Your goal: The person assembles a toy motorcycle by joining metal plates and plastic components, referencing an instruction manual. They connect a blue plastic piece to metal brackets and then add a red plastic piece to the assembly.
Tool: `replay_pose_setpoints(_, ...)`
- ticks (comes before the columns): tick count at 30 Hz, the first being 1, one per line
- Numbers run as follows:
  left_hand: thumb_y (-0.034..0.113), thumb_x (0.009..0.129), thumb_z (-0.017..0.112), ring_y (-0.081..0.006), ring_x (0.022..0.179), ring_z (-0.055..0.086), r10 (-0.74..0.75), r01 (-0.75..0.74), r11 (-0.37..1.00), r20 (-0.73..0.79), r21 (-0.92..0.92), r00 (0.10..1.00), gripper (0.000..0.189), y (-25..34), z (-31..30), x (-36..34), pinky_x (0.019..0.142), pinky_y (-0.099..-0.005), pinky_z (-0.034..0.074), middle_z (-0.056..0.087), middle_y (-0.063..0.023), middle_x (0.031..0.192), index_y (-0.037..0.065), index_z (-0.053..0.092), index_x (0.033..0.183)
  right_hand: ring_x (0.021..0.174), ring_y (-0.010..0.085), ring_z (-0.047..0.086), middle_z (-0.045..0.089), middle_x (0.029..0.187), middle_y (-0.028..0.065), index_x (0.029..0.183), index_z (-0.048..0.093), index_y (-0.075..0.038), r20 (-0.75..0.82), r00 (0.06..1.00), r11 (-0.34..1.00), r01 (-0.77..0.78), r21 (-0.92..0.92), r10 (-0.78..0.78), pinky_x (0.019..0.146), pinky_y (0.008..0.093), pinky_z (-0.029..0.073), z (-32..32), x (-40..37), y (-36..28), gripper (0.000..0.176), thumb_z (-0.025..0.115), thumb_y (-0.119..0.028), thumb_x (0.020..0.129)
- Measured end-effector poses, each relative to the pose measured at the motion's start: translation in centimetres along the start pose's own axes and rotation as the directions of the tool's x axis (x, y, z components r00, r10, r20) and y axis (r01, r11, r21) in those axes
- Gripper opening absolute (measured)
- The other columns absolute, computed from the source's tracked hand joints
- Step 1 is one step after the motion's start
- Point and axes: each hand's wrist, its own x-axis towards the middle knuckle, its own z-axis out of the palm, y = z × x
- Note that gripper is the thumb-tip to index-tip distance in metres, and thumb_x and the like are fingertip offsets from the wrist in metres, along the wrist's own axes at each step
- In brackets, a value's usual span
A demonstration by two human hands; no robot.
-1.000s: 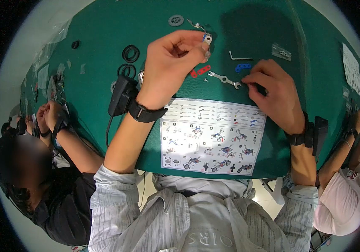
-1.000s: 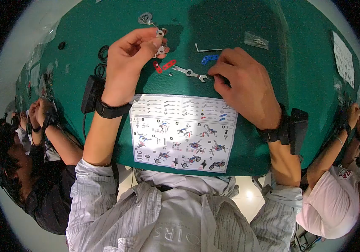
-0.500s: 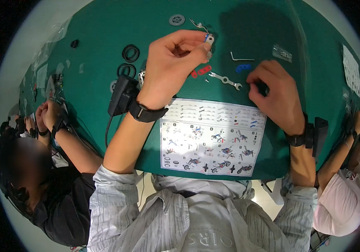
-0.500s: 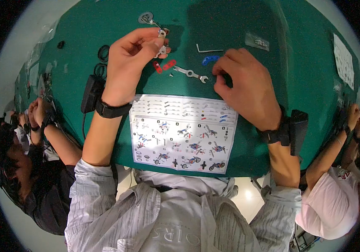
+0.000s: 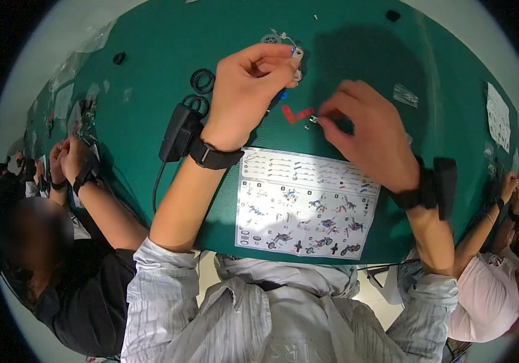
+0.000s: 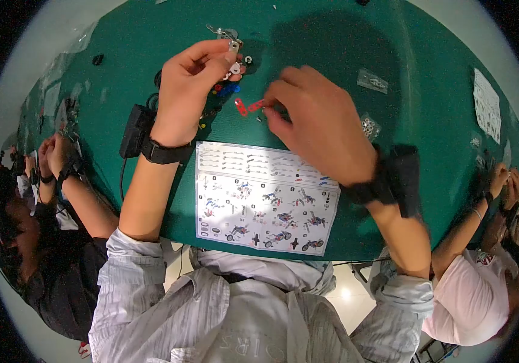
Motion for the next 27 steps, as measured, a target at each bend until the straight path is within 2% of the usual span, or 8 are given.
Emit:
replay_pose_setpoints(3,0.009,0.098,0.069,-0.0126,0.088,0.071,0.007,-0.007,1.0,0.023,-0.014,1.0,0.024,0.1,0.0,0.0,0.08,-0.0257,0.057,0.075,-0.0086,0.1,-0.005,0.07,0.118,0.089,0.0308,0.065,0.063,0.091,0.0103,0.09,0.068,-0.005,0.082,0.996,0.997,0.051,-0.054,-0.046,0.073,0.0434,0.055,1.2,1.6,0.2,0.012,0.073,-0.012,0.082)
replay_pose_setpoints(6,0.008,0.098,0.069,-0.0125,0.088,0.071,-0.026,0.026,1.0,-0.004,0.013,1.0,0.024,0.3,0.0,-0.5,0.08,-0.0258,0.057,0.075,-0.0087,0.101,-0.005,0.069,0.118,0.084,0.032,0.064,0.062,0.09,0.0102,0.088,0.064,-0.004,0.149,0.989,0.997,0.014,-0.075,-0.003,0.073,0.0426,0.053,2.2,2.3,0.2,0.012,0.073,-0.007,0.079)
replay_pose_setpoints(7,0.008,0.098,0.069,-0.0124,0.088,0.071,-0.026,0.026,0.999,-0.014,0.027,1.0,0.024,0.6,0.1,-0.1,0.08,-0.0258,0.057,0.075,-0.0086,0.101,-0.005,0.069,0.118,0.084,0.0324,0.064,0.062,0.09,0.0101,0.087,0.063,-0.005,0.139,0.99,0.996,-0.005,-0.089,0.017,0.072,0.043,0.053,2.1,2.8,0.2,0.013,0.072,-0.007,0.079)
replay_pose_setpoints(8,0.006,0.091,0.075,-0.0096,0.084,0.069,-0.04,0.038,0.998,-0.041,-0.054,0.998,0.025,0.8,0.4,0.1,0.076,-0.0241,0.056,0.076,-0.0067,0.091,-0.006,0.071,0.113,0.083,0.0327,0.064,0.062,0.09,0.01,0.087,0.063,-0.005,0.134,0.99,0.995,-0.03,-0.098,0.043,0.072,0.0435,0.053,2.1,2.7,-0.1,0.013,0.072,-0.007,0.079)
replay_pose_setpoints(15,0.005,0.091,0.074,-0.0094,0.082,0.069,-0.011,0.011,0.999,-0.002,-0.044,1.0,0.023,0.3,0.6,0.0,0.078,-0.0241,0.055,0.075,-0.0064,0.09,-0.005,0.072,0.112,0.08,0.033,0.064,0.06,0.09,0.0103,0.089,0.06,-0.005,0.172,0.984,0.997,-0.029,-0.071,0.041,0.07,0.0445,0.052,2.4,2.1,0.3,0.015,0.072,-0.006,0.08)
replay_pose_setpoints(21,0.004,0.091,0.073,-0.0101,0.081,0.069,-0.033,0.032,0.998,-0.019,-0.051,0.999,0.024,0.5,0.5,0.0,0.077,-0.024,0.055,0.075,-0.0071,0.089,-0.006,0.072,0.112,0.086,0.0377,0.066,0.061,0.09,0.0152,0.088,0.058,-0.001,0.155,0.986,0.998,0.057,0.021,-0.06,0.072,0.0484,0.055,2.1,2.0,0.9,0.012,0.067,-0.008,0.085)
replay_pose_setpoints(24,0.005,0.091,0.074,-0.0097,0.082,0.069,-0.018,0.017,0.998,-0.013,-0.058,1.0,0.025,0.3,0.5,0.2,0.076,-0.0239,0.055,0.075,-0.0074,0.089,-0.006,0.072,0.113,0.083,0.0385,0.066,0.063,0.092,0.0161,0.093,0.06,-0.001,0.152,0.988,0.988,-0.009,0.154,-0.014,0.072,0.0444,0.057,1.0,1.5,0.6,0.011,0.068,-0.005,0.086)
replay_pose_setpoints(27,0.005,0.091,0.075,-0.0086,0.082,0.069,0.026,-0.026,1.0,-0.008,-0.014,1.0,0.024,-0.1,0.5,-0.1,0.075,-0.0239,0.056,0.075,-0.0068,0.089,-0.005,0.072,0.112,0.081,0.0278,0.07,0.069,0.096,0.0124,0.101,0.064,-0.001,0.179,0.974,0.91,-0.198,0.365,0.14,0.071,0.0349,0.058,-1.1,0.5,-0.1,0.014,0.071,-0.002,0.089)
